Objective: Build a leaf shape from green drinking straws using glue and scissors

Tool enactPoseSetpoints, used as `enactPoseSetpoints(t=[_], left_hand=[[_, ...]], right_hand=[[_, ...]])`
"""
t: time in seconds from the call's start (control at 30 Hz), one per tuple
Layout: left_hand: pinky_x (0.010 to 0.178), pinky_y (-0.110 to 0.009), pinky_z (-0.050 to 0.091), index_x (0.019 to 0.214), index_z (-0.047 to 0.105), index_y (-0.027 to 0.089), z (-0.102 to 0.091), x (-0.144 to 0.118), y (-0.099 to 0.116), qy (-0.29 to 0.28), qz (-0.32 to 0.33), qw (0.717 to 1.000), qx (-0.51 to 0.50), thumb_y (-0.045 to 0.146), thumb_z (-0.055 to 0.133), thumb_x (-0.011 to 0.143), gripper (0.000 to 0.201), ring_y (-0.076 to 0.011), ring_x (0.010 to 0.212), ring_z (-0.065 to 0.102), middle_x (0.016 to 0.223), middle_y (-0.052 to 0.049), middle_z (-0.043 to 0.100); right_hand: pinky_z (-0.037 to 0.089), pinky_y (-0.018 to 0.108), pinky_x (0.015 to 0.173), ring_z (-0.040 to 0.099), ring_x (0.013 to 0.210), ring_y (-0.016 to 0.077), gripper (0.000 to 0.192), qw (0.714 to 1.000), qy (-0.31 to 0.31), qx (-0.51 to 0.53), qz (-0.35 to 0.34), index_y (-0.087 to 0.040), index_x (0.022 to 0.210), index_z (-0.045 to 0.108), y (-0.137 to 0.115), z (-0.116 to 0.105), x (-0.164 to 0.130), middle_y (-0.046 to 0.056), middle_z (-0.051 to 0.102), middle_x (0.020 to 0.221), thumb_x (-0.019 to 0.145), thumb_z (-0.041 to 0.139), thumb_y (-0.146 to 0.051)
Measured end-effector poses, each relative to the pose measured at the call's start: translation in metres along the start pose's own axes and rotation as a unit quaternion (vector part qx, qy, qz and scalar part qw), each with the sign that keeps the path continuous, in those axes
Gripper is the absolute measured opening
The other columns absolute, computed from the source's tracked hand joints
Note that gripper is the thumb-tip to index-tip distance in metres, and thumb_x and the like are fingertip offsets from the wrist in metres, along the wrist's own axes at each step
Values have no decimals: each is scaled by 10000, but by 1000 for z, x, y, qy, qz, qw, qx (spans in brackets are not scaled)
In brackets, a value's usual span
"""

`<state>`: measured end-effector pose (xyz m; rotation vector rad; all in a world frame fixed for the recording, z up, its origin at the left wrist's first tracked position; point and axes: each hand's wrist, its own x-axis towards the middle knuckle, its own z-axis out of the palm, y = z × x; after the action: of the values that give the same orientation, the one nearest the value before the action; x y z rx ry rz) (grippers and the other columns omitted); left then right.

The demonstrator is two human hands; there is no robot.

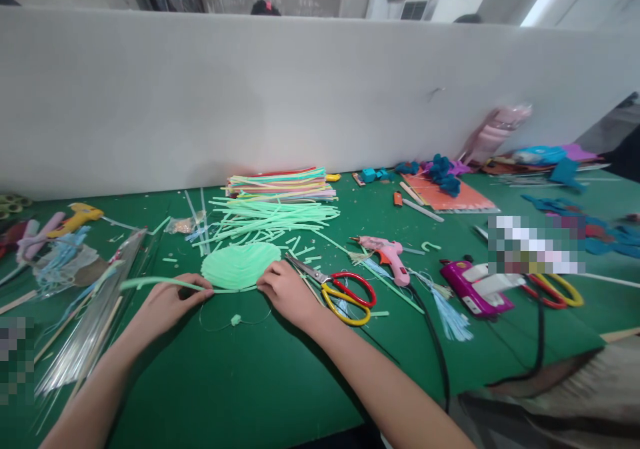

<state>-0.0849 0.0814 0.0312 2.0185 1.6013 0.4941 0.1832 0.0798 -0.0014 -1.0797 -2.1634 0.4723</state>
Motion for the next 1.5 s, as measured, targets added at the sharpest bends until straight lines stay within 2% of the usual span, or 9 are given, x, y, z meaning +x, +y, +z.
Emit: enactPoseSetpoints(t=[0.13,0.3,0.5,0.73,0.83,1.03,1.2,1.37,1.5], left_hand=[[672,-309,444,817,692,226,0,0,-1,-3,-14,1000,12,513,558,818,316,-238,744,647,812,-32,720],[644,-300,413,803,675,234,1,1,2,-7,-16,1000,24,484,553,822,279,-220,705,619,739,-7,682],[629,-295,398,797,666,230,1,2,4,-1,-26,999,30,467,565,812,258,-212,690,605,714,0,662],[603,-293,396,818,674,228,0,0,4,8,-34,999,12,480,595,788,266,-206,656,599,682,5,650],[601,-293,418,883,683,228,-3,-1,1,9,-39,999,-10,514,601,782,314,-207,656,609,688,4,665],[662,-314,451,809,721,222,-10,2,-12,30,-52,997,-47,528,635,747,323,-234,731,637,767,-32,721],[656,-286,460,867,710,214,-9,3,-18,23,-41,993,-106,547,641,758,357,-200,730,633,792,-28,716],[643,-282,471,1106,676,201,-4,4,-14,35,-38,990,-133,551,651,756,496,-187,722,626,817,-34,706],[680,-311,473,922,734,203,-6,3,-9,40,-38,993,-105,557,631,769,400,-210,737,635,822,-51,730]], right_hand=[[487,385,877,578,962,222,192,999,17,-26,18,-180,1035,657,11,-9,-3,90,646,982,876,604,-87],[490,335,803,589,877,201,146,999,15,-43,14,-186,920,675,19,-16,-5,64,657,894,909,560,-98],[468,313,809,558,883,193,201,998,-6,-58,-30,-201,925,684,13,-13,-3,54,657,899,909,537,-65],[467,326,829,547,870,194,231,996,-8,-75,-38,-186,925,683,8,-13,-1,64,642,891,900,514,-32],[474,315,802,552,865,194,240,996,-11,-79,-41,-184,932,691,6,-14,-1,71,638,900,892,516,-26],[481,310,792,562,862,194,243,995,-16,-85,-39,-178,918,702,5,-14,-1,74,637,884,886,518,-23],[484,323,817,570,867,197,242,995,-20,-86,-37,-176,923,702,4,-14,-1,73,636,882,886,518,-23],[483,331,839,571,863,194,245,995,-22,-87,-36,-180,919,701,5,-13,-1,68,633,881,884,518,-22],[481,326,835,569,859,189,248,995,-21,-89,-35,-187,919,698,5,-14,-2,65,631,880,880,521,-19]])
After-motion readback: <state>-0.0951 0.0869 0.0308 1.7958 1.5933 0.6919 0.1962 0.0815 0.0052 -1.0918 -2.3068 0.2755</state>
